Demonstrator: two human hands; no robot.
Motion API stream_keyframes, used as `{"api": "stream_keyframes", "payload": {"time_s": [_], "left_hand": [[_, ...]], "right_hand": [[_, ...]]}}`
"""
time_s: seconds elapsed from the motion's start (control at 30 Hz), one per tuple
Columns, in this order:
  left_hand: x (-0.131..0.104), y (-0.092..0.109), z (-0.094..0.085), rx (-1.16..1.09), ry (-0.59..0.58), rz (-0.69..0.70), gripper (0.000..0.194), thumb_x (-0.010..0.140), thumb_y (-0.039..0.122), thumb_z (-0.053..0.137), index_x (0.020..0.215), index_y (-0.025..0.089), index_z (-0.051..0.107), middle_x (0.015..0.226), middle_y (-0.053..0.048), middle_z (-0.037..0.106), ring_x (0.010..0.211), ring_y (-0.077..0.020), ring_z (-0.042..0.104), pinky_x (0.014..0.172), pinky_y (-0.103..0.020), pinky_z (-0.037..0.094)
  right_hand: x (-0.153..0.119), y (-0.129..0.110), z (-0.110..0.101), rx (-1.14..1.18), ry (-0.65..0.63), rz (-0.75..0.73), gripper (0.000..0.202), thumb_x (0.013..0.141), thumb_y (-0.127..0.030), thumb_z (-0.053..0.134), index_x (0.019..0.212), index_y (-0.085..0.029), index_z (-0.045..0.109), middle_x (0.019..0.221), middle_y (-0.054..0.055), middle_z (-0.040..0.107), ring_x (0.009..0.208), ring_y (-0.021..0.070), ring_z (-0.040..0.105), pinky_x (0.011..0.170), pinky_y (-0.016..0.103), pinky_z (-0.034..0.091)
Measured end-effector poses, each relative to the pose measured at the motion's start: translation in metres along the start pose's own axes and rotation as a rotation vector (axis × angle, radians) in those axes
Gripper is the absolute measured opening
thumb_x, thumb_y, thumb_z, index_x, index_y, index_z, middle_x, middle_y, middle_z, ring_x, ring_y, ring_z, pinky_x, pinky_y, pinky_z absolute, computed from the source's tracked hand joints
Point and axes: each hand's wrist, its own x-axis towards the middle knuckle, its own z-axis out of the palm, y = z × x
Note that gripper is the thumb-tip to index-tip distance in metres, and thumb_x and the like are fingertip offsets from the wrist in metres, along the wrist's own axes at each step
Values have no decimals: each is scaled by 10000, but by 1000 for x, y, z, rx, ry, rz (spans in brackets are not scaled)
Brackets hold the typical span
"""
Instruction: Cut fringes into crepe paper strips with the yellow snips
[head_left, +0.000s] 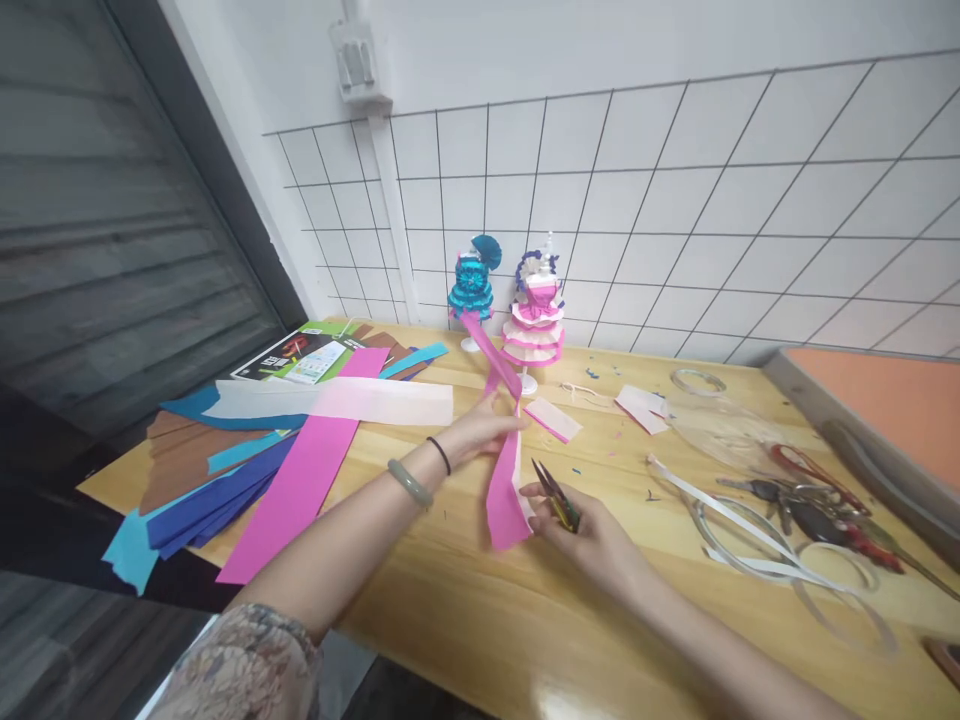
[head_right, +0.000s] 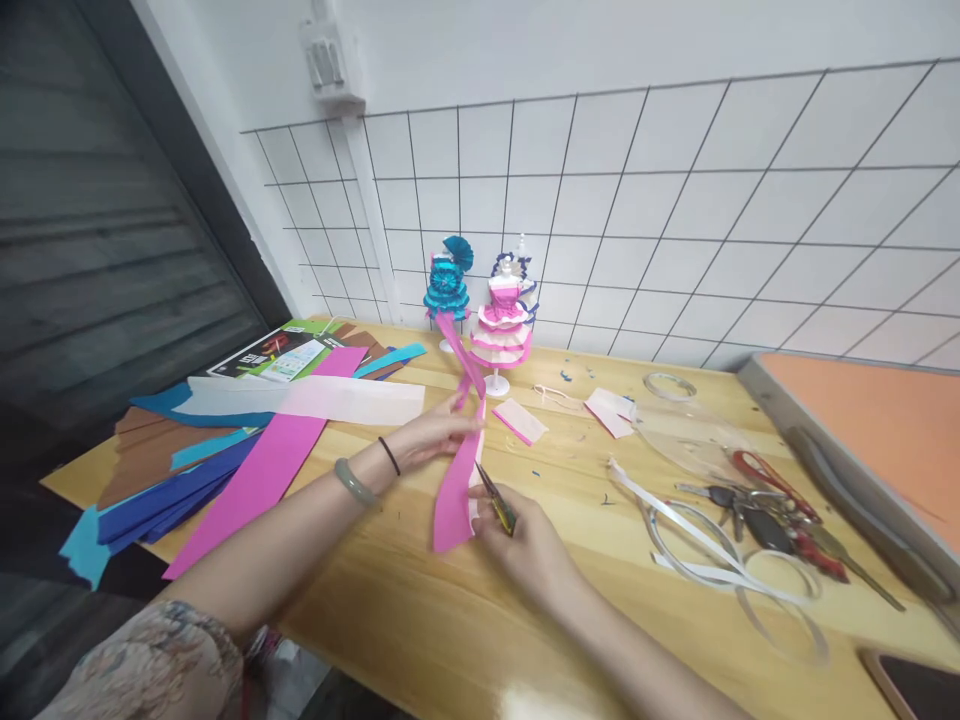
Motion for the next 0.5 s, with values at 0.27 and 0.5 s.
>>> {"api": "stream_keyframes", "payload": {"time_s": [0.27, 0.5], "left_hand": [[15, -7, 7, 176, 148, -75, 851, 654, 192, 654, 1354, 189, 170, 666, 28, 563, 538, -108, 539, 536, -241, 467], [12, -28, -2, 388, 86, 39, 535, 435, 138, 779, 930, 169, 580, 710, 9, 609, 675, -157, 582, 590, -225, 459]], "right_hand": [[-12, -12, 11, -130, -133, -63, 354, 841, -354, 414, 999, -114, 621, 751, 45, 590, 713, 164, 522, 697, 280, 413], [-18, -14, 14, -142, -105, -94, 327, 843, -337, 434, 993, -125, 633, 761, 43, 606, 712, 161, 519, 673, 267, 415]]}}
